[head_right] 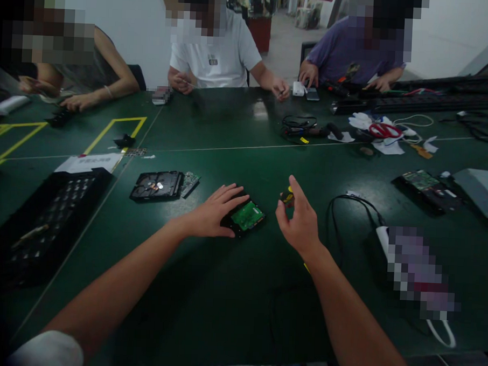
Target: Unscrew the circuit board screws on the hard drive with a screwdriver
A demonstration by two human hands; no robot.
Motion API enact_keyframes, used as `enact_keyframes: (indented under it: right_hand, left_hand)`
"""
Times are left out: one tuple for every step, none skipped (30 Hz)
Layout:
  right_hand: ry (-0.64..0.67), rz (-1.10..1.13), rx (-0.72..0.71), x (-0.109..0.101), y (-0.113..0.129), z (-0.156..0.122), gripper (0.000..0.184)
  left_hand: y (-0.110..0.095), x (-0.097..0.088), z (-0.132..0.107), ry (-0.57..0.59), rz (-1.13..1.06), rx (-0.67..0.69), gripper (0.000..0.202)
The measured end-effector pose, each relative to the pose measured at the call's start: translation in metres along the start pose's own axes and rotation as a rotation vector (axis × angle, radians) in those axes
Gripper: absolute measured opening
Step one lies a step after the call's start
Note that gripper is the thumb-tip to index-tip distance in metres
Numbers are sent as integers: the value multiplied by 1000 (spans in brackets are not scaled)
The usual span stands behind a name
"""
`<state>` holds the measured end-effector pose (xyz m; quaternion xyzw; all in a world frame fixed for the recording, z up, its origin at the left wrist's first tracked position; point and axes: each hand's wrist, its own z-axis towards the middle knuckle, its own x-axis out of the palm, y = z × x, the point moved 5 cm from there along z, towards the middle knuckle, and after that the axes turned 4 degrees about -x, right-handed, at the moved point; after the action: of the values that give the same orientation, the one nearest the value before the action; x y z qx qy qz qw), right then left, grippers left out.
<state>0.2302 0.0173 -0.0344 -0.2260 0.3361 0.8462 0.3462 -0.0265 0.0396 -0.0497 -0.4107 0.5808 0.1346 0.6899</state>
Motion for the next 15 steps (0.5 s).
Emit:
enact_keyframes:
  right_hand:
    - [-6, -13, 1, 0, -1, -1, 78]
    - [-15, -26, -2, 1, -2, -1, 77]
    - [-21, -34, -8, 1, -3, -2, 77]
    - [-32, -41, -15, 1, -4, -2, 77]
    - [-43, -47, -20, 1, -4, -2, 77]
    - [-53, -50, -22, 0, -5, -3, 78]
    - [-62, -52, -22, 0, -6, -3, 78]
    - [-67, -50, -21, 1, -7, -3, 78]
    - [-69, -46, -18, 1, -8, -4, 79]
    - [-71, -41, -14, 2, -9, -4, 80]
    - [-75, -37, -11, 3, -10, -5, 80]
    - [-78, -33, -10, 4, -10, -6, 81]
    - [-81, -30, -9, 5, -11, -7, 81]
    - [-83, -29, -9, 6, -12, -8, 81]
    - [-85, -28, -10, 7, -12, -9, 80]
  left_hand:
    - [3, -3, 7, 25, 4, 23, 117]
    - [4, -5, 14, 45, 2, 46, 121]
    - [4, -5, 20, 61, -6, 66, 122]
    - [3, -5, 24, 60, -13, 72, 122]
    - [2, -4, 27, 40, -17, 62, 120]
    - [0, -1, 29, 9, -10, 49, 119]
    - [-2, 3, 30, -26, 3, 29, 118]
    - [-5, 9, 30, -59, 19, 4, 119]
    - [-7, 15, 30, -97, 33, -29, 122]
    - [-10, 20, 29, -139, 48, -70, 126]
    - [-13, 25, 27, -181, 64, -119, 129]
    - [-17, 26, 26, -222, 82, -166, 130]
    - [-23, 25, 25, -268, 94, -211, 131]
    - [-32, 21, 23, -300, 101, -233, 131]
    - [-43, 13, 22, -335, 94, -239, 130]
